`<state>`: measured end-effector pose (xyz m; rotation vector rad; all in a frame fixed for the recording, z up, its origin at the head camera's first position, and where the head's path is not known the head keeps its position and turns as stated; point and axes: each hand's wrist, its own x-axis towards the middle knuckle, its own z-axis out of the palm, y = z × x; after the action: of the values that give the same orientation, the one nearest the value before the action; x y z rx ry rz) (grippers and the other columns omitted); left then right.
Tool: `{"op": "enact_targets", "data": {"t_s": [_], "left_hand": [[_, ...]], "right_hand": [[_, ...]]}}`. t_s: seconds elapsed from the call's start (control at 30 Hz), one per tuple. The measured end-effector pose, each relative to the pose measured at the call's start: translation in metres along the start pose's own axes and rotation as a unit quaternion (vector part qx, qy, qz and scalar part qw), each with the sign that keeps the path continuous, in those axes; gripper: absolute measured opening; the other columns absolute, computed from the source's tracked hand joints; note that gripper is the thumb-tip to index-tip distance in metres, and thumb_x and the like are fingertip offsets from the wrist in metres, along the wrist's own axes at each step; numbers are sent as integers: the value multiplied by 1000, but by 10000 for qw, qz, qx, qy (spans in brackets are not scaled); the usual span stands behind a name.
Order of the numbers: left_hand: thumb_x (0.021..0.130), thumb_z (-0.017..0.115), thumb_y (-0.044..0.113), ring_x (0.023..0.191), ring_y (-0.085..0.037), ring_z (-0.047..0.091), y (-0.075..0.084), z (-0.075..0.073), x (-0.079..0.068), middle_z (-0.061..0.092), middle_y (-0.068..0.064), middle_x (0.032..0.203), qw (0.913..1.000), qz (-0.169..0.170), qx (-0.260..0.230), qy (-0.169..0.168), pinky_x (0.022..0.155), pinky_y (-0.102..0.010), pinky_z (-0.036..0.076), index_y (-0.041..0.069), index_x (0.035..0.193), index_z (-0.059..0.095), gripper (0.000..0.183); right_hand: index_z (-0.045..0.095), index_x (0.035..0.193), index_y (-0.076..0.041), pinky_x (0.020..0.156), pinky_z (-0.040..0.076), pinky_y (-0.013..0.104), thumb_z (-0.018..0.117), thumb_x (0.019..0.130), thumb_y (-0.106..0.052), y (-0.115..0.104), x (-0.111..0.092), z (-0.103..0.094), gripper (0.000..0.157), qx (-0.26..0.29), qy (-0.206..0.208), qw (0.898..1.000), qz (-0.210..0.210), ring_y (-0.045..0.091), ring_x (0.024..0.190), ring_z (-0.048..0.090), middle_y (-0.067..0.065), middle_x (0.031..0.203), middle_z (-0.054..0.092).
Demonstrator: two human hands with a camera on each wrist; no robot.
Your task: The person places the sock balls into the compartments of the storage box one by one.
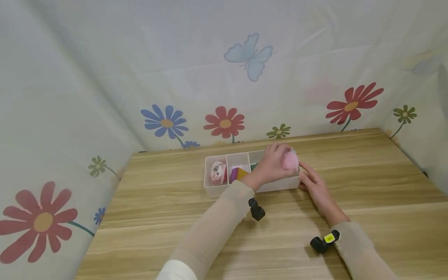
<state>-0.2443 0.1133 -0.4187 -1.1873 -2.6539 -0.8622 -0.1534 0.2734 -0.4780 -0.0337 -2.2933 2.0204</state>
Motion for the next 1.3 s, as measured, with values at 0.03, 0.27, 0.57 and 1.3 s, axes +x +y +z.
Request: {"op": "enact_targets", "data": {"t_s": [0.03,0.27,0.57,1.3], "left_hand": [[71,76,38,109,-20,41,-1,0,-1,46,-4,122,10000,10,19,21,80,-26,41,14,126,48,65],[75,74,39,112,-20,39,-6,3,-6,45,-9,124,9996,-28,227,-179,86,-29,41,12,129,45,67],[79,71,39,115,-21,40,-8,-5,-11,44,-7,128,9994,-67,50,-330,93,-31,39,13,133,42,67],[87,63,35,122,-19,40,-15,-23,-24,43,-7,135,9994,-229,103,-245,100,-31,36,9,135,39,60]], "right_hand": [[27,147,-13,87,46,25,42,98,-37,0,0,1,57,-8,-2,10000,-2,3,102,51,23,131,43],[32,145,-12,84,47,24,44,98,-35,-1,0,4,53,-41,31,10000,-5,6,99,53,14,121,50],[30,146,-16,85,46,24,43,98,-36,-3,1,4,54,-110,-69,9999,-16,2,101,50,18,127,45],[31,146,-15,81,47,22,44,98,-34,-6,-3,4,54,16,122,9998,179,4,96,52,11,121,49]]}}
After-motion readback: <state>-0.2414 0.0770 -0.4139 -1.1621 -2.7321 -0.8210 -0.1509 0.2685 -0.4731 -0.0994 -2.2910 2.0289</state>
